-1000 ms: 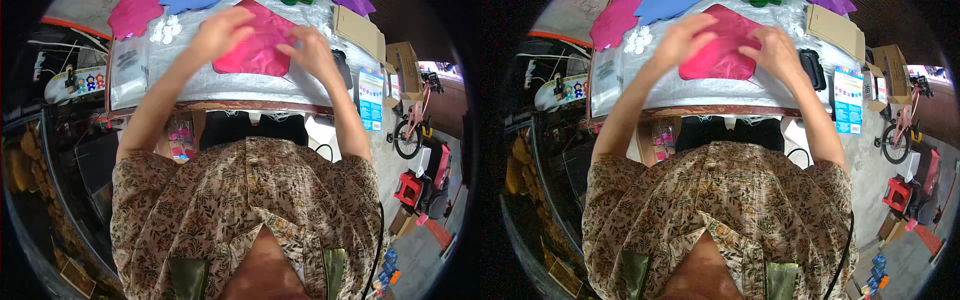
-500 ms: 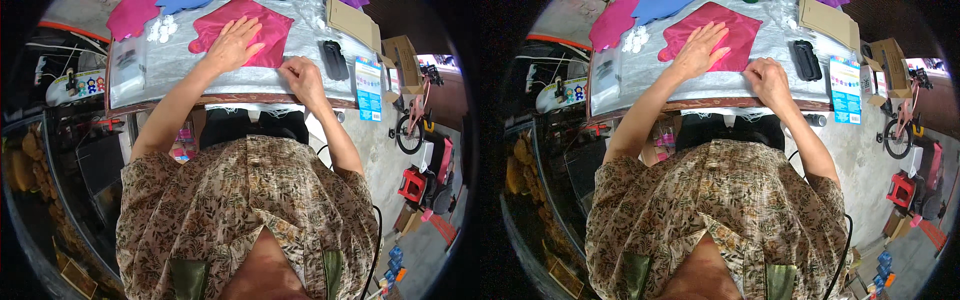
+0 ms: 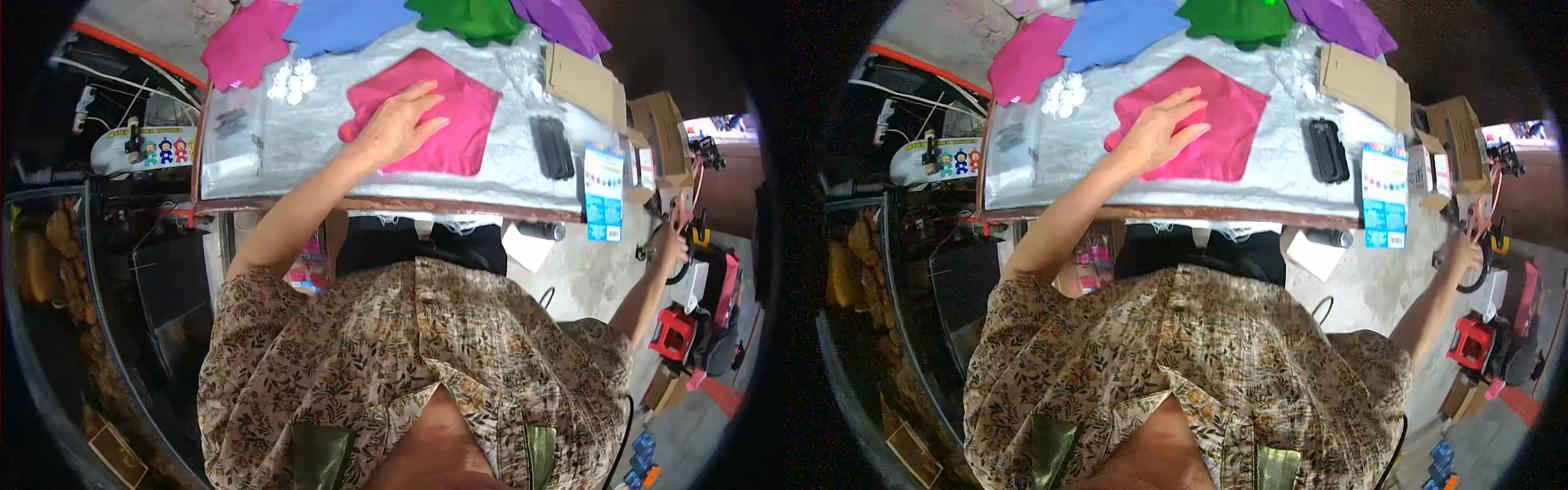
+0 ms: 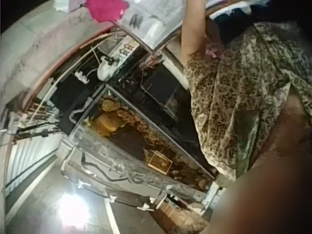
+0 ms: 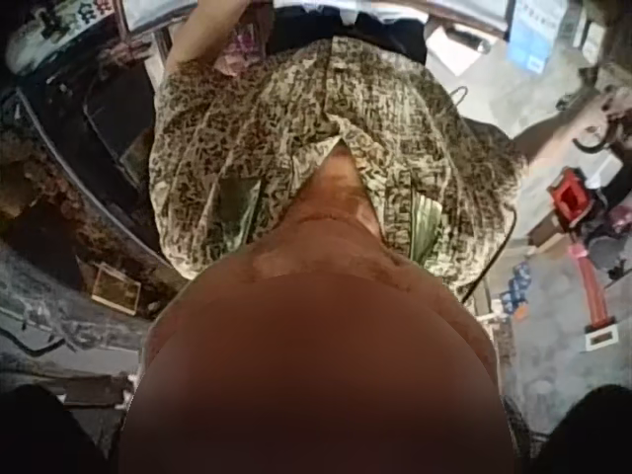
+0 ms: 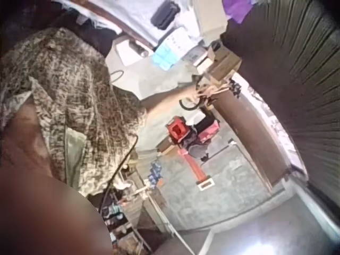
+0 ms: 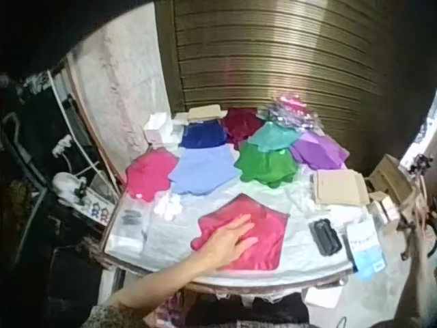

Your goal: Folding various colorful plastic or foil sheets and inserting them into cardboard envelopes for packaging.

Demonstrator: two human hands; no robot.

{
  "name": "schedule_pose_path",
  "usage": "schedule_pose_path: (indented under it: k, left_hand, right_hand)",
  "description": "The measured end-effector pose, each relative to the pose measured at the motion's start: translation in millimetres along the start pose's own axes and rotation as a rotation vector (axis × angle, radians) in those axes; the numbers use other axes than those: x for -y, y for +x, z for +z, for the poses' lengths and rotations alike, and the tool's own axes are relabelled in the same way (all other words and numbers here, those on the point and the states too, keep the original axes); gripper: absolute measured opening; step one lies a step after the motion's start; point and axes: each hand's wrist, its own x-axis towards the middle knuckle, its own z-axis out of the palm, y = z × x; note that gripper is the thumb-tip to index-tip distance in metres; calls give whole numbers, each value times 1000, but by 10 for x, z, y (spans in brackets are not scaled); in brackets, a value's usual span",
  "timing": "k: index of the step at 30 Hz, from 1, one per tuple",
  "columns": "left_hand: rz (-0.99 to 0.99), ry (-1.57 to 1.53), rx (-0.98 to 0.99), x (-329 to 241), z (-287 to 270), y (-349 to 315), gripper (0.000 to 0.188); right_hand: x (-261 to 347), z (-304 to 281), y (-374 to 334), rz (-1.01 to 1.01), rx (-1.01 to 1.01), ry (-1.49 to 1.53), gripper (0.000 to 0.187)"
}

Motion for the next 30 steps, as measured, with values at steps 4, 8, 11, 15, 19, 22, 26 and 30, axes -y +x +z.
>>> schedule_pose_path:
  k: [4,8,11,15,19,22,26,30]
  left_hand:
    - [-221,-67,-71,448,-507,76,31]
    - [-242,437,-199,960,-745,234,18]
    - [-208,552,-152,1199,-720,288,15]
    - [-248,653,-5,1296,-715,407,13]
    - [-357,484,-136,1406,-793,423,16]
    - [-653,104,-99,1304,-1007,567,18]
    - [-417,198,-123,1258,-1084,461,19]
    - [-152,520,-26,1477,-924,260,23]
  right_hand:
    - [692,-444,330,562,297,99,65]
    - [1317,-1044,752,390,167,372,63]
    - [2077,-1402,1122,-91,-202,591,64]
    - [3537,-2094,1213,-316,-200,1085,67]
    - [4646,-2767,1073,-792,218,1116,65]
    - [5172,-2639,951,-898,234,1130,69]
    - [5474,-2637,937,-913,248,1082,69]
    - [5486,-2720,983,-934,278,1067,67]
